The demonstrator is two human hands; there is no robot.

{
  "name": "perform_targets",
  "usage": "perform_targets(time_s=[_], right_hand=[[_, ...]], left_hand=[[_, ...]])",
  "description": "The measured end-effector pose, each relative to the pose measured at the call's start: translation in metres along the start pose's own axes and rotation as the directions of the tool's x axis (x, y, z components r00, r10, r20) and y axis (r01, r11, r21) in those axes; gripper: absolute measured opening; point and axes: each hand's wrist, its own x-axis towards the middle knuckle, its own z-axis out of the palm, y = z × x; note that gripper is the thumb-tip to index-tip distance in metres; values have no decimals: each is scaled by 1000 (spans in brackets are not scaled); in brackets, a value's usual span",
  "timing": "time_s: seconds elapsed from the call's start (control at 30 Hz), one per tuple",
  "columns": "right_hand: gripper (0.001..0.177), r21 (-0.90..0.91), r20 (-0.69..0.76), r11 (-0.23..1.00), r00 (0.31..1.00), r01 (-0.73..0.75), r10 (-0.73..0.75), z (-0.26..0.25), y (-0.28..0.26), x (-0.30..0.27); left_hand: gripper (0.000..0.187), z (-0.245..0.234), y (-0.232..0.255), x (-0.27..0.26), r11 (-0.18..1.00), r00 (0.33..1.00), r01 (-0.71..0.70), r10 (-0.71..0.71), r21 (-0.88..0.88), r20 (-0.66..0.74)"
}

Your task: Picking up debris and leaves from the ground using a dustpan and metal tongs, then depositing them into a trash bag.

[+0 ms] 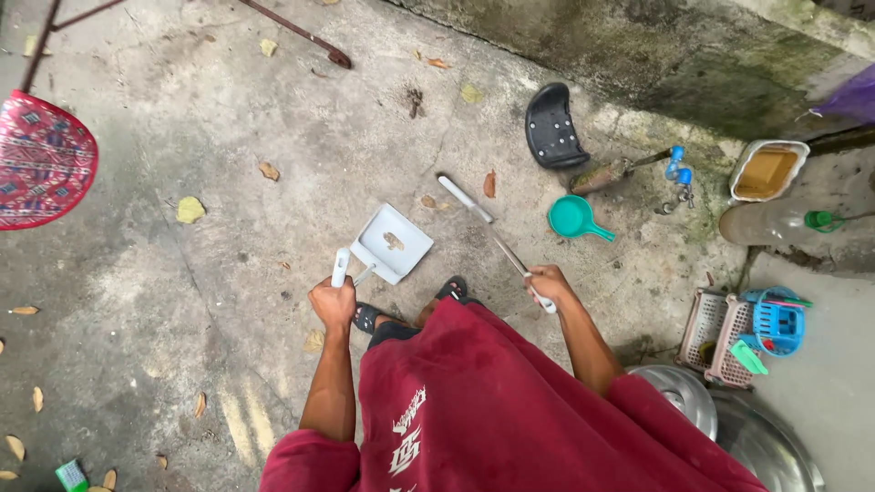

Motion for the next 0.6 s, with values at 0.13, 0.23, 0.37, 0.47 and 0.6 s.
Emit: perform_targets(time_s=[0.13,0.23,0.37,0.47,0.6], right_hand=[[56,-71,-175,992,978,106,-117,23,-9,-4],[54,-108,-326,993,942,51,-84,34,-31,18],[43,82,-177,994,982,78,-63,40,47,110],[39,141,125,989,992,-34,16,61,54,96],[46,-33,90,999,996,3,0,68,3,-9]], left_hand=[[27,-3,-14,17,997,998,-2,-4,75,70],[26,9,-31,29,988,994,-99,93,117,63],[25,2,-11,32,988,991,-26,5,152,133],[26,-8,4,47,969,989,4,-40,247,140],[28,-18,4,49,932,973,108,-170,347,155]])
